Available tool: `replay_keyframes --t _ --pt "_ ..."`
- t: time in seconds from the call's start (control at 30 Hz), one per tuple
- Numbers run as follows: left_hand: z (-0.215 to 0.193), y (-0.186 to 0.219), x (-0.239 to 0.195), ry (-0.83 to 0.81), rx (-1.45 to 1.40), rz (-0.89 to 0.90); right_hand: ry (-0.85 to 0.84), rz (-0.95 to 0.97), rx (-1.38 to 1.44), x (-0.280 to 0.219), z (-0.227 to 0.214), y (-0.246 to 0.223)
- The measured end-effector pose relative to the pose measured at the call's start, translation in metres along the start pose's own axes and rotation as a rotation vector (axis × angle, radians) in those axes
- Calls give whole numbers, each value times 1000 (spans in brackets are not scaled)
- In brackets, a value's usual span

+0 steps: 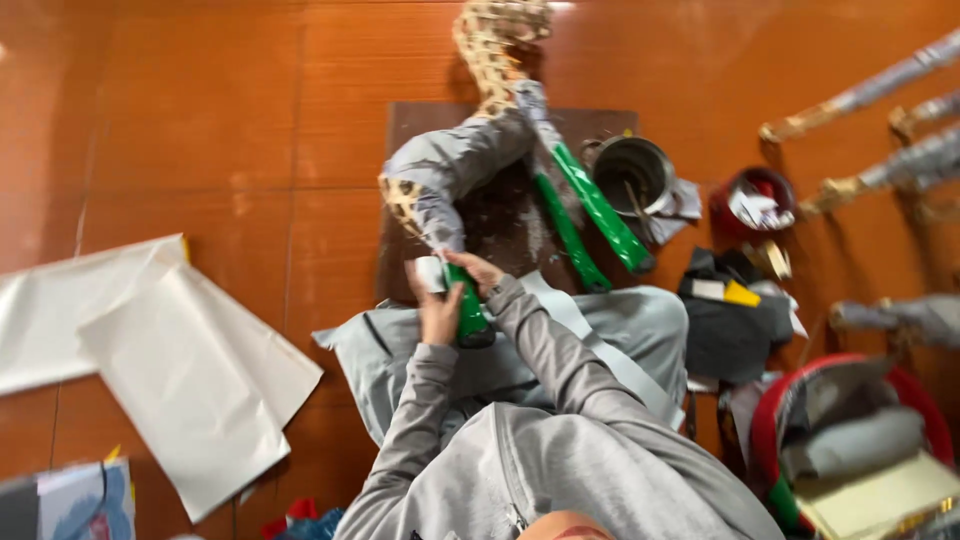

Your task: Wrapping the legs of a bamboo-frame animal structure with green paper and adhesive.

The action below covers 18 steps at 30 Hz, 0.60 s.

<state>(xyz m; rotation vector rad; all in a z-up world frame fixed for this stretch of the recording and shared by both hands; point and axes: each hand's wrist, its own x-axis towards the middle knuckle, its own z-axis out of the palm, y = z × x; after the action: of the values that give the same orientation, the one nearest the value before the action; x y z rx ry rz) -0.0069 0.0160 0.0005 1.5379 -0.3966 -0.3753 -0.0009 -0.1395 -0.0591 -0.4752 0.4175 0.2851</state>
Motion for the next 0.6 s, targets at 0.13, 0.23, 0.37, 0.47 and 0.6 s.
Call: replay_keyframes --t 0.13,0.23,0.37,0.47,0.6 --pt "-40 50 26 456 419 312 239 -79 -293 -50 69 -20" --pt "-45 106 55 472 443 355 531 -643 -1001 -87 97 -16" --pt "-1 118 70 344 319 176 564 -1179 -1533 -65 53 10" --pt "28 85 64 31 527 199 581 -1005 -1496 -33 8 26" --pt "30 80 44 -35 269 382 534 -703 -604 -33 -4 17"
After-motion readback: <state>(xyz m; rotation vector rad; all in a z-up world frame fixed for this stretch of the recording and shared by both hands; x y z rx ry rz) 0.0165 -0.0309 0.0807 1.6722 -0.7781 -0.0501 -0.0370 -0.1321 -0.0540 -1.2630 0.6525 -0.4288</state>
